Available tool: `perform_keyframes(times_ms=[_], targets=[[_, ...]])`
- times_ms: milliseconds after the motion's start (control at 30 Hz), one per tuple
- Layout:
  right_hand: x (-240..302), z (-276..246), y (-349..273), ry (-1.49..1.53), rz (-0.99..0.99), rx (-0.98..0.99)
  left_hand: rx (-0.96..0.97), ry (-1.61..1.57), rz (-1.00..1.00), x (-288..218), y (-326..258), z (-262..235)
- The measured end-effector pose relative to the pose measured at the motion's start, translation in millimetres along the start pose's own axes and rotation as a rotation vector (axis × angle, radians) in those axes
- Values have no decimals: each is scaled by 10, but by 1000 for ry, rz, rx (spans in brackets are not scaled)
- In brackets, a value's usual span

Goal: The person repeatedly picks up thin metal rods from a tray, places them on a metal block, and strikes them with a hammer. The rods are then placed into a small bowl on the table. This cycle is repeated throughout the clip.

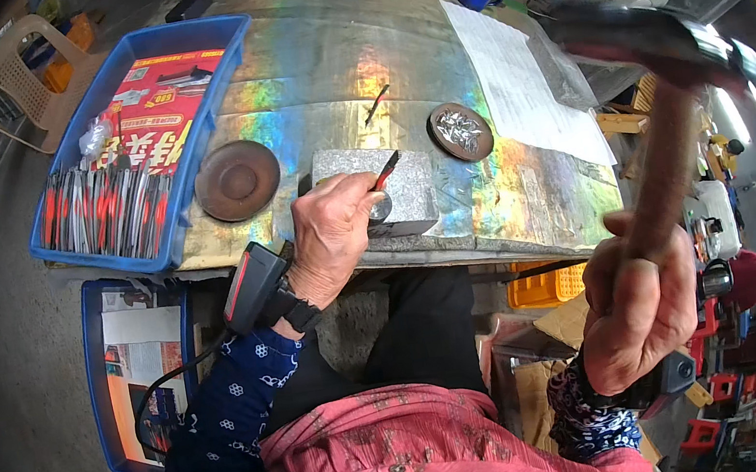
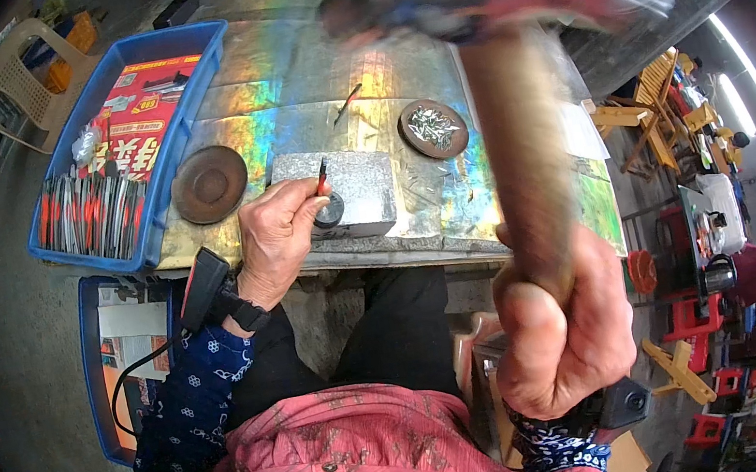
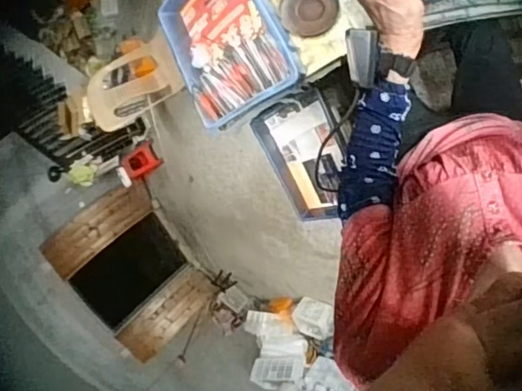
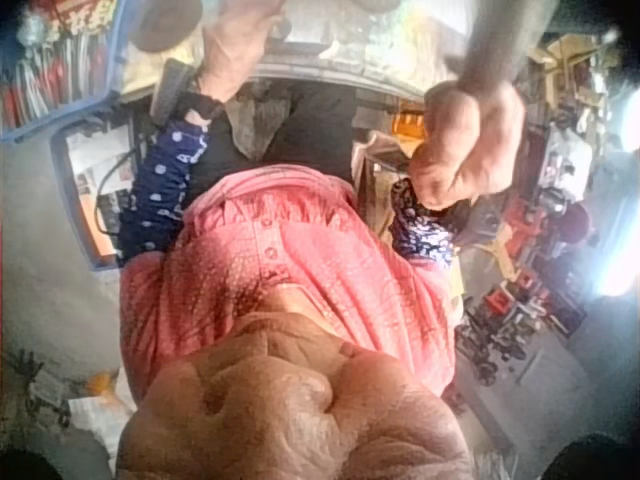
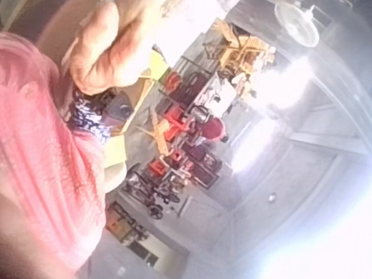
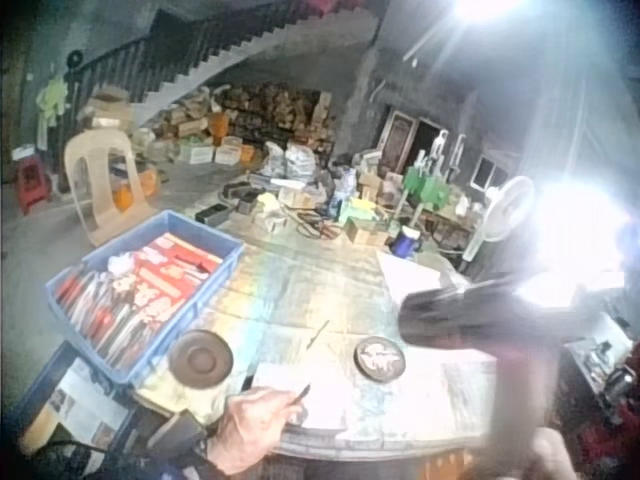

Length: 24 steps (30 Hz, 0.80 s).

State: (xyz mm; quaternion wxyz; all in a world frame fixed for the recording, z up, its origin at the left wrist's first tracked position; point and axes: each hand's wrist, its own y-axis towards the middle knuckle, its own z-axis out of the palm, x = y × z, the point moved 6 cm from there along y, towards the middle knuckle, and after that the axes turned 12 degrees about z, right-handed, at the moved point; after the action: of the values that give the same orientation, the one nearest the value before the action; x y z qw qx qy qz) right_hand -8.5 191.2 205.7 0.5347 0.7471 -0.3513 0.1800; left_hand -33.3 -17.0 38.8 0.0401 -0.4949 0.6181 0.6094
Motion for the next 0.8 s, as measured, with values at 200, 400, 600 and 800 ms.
perform_keyframes(times_ms=[200, 400, 600, 800], targets=[[-393, 362, -86, -187, 433, 479, -13, 90, 95, -55, 0, -30], [-553, 222, -166, -180, 449, 341, 19, 52, 33, -28, 8, -16], [-936, 377, -360, -281, 371, 288, -76, -139, -159, 96, 15, -55], [-1176, 546, -542, -500, 242, 216, -166, -611, -427, 333, 33, -193]])
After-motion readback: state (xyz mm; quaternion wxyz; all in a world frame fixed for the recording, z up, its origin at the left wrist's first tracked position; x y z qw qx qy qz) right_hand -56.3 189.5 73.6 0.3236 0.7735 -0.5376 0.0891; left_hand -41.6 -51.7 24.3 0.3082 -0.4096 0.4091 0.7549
